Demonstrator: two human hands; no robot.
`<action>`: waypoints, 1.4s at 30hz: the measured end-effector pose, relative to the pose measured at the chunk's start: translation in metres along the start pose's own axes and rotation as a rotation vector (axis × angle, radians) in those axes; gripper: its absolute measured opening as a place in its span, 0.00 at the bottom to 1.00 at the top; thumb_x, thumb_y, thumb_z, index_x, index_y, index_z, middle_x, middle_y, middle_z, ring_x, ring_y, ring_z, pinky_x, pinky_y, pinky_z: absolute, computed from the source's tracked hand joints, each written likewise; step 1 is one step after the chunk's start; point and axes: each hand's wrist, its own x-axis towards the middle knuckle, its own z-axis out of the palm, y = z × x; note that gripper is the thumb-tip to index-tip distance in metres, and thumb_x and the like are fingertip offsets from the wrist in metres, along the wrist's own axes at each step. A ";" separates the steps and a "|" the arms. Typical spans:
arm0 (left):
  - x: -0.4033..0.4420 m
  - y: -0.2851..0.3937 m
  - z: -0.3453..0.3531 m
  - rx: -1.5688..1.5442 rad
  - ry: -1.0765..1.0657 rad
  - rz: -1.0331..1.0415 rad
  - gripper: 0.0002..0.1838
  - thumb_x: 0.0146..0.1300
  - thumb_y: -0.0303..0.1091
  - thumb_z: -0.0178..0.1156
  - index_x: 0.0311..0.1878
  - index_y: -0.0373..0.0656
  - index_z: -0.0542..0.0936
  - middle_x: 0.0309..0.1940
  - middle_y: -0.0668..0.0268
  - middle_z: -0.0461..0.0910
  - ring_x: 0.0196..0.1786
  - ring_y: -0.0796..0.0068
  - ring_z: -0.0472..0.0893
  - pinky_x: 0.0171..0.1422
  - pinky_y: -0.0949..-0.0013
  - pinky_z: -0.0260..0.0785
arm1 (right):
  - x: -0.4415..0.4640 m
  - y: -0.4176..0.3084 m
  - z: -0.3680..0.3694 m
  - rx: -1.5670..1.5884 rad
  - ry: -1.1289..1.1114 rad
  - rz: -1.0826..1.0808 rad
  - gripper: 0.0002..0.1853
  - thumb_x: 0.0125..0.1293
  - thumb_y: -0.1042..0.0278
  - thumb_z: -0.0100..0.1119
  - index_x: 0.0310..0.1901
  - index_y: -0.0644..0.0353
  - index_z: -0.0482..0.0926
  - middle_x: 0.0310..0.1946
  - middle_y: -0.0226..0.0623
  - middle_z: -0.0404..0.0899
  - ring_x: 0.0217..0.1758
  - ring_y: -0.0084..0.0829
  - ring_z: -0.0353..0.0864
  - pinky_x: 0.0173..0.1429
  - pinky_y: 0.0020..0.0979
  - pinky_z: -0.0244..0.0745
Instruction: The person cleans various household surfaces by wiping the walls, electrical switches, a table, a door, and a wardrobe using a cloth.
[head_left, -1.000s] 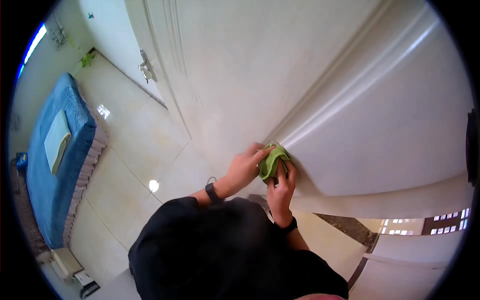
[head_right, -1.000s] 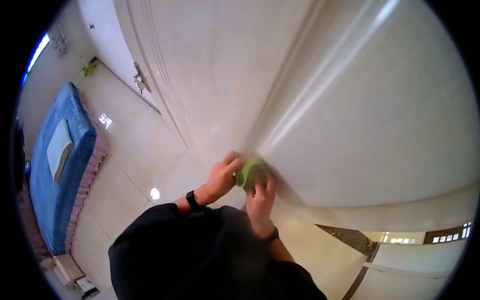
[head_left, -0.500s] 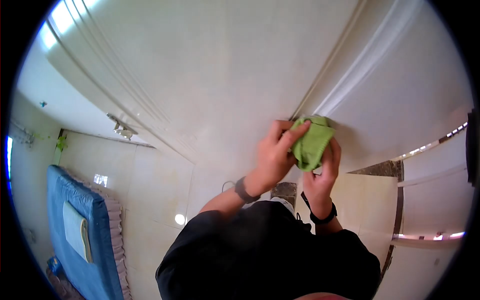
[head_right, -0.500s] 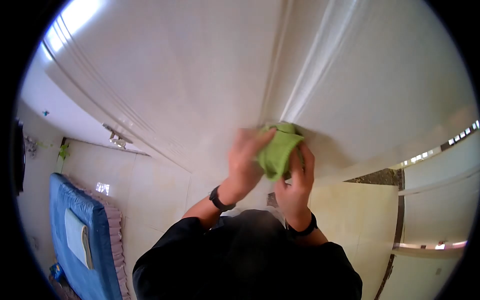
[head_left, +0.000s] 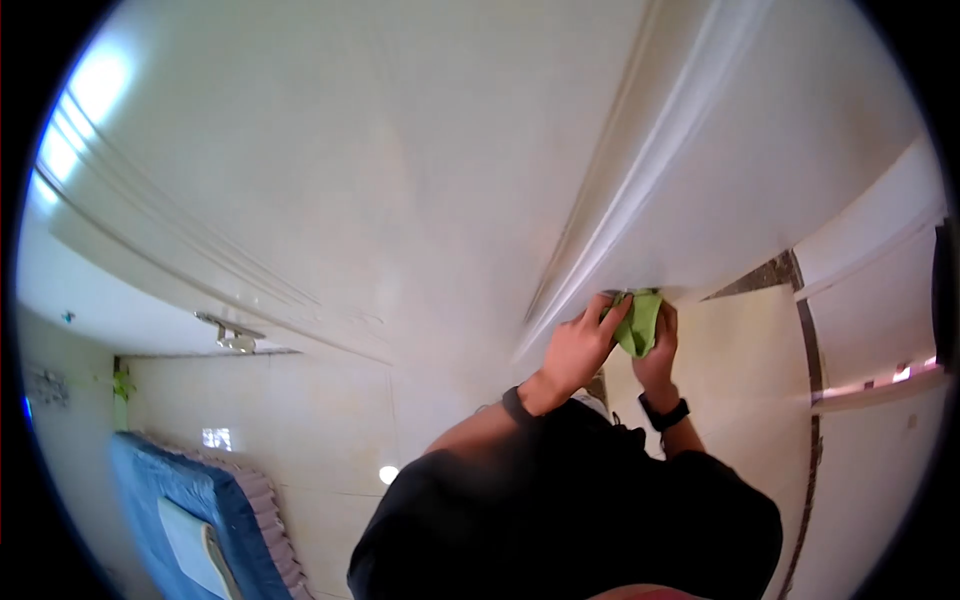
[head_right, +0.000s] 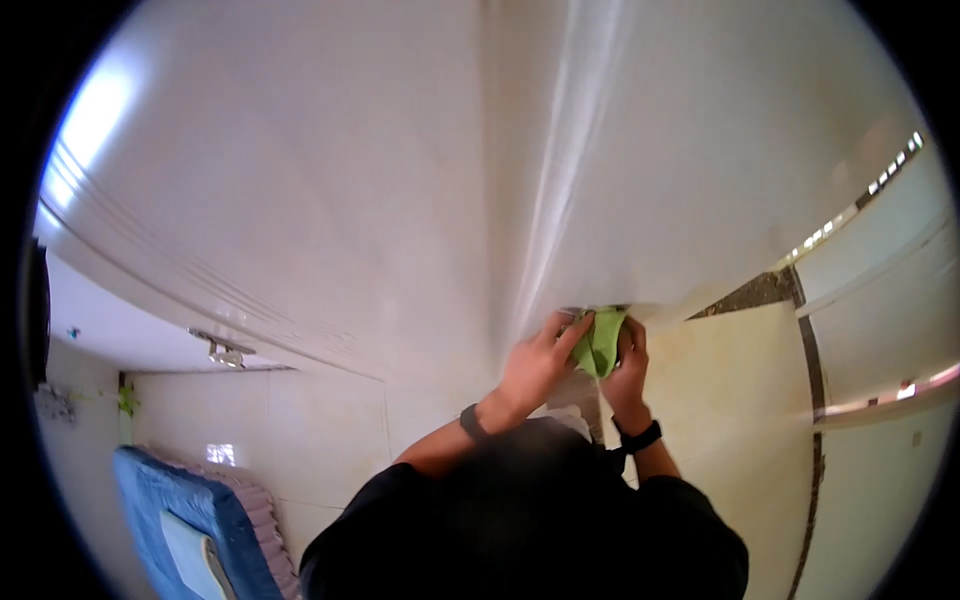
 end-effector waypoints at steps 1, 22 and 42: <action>0.004 0.005 -0.008 -0.003 -0.012 0.003 0.29 0.55 0.26 0.61 0.63 0.48 0.71 0.48 0.64 0.73 0.40 0.61 0.82 0.31 0.62 0.78 | 0.006 -0.004 -0.004 -0.005 0.007 -0.011 0.22 0.54 0.78 0.66 0.52 0.67 0.77 0.52 0.49 0.74 0.51 0.49 0.79 0.52 0.38 0.76; 0.029 0.008 0.061 -0.124 -0.002 0.153 0.33 0.54 0.25 0.64 0.66 0.46 0.69 0.51 0.60 0.71 0.39 0.57 0.82 0.38 0.61 0.79 | 0.003 -0.002 -0.020 0.204 0.199 0.315 0.22 0.57 0.84 0.57 0.56 0.65 0.72 0.49 0.40 0.75 0.54 0.37 0.76 0.57 0.33 0.71; -0.041 -0.056 -0.100 0.093 0.498 -0.066 0.36 0.43 0.16 0.63 0.61 0.49 0.76 0.43 0.60 0.75 0.35 0.58 0.79 0.33 0.63 0.73 | 0.044 -0.143 0.076 0.094 -0.096 -0.244 0.25 0.46 0.84 0.63 0.50 0.65 0.78 0.49 0.45 0.75 0.52 0.50 0.75 0.53 0.42 0.74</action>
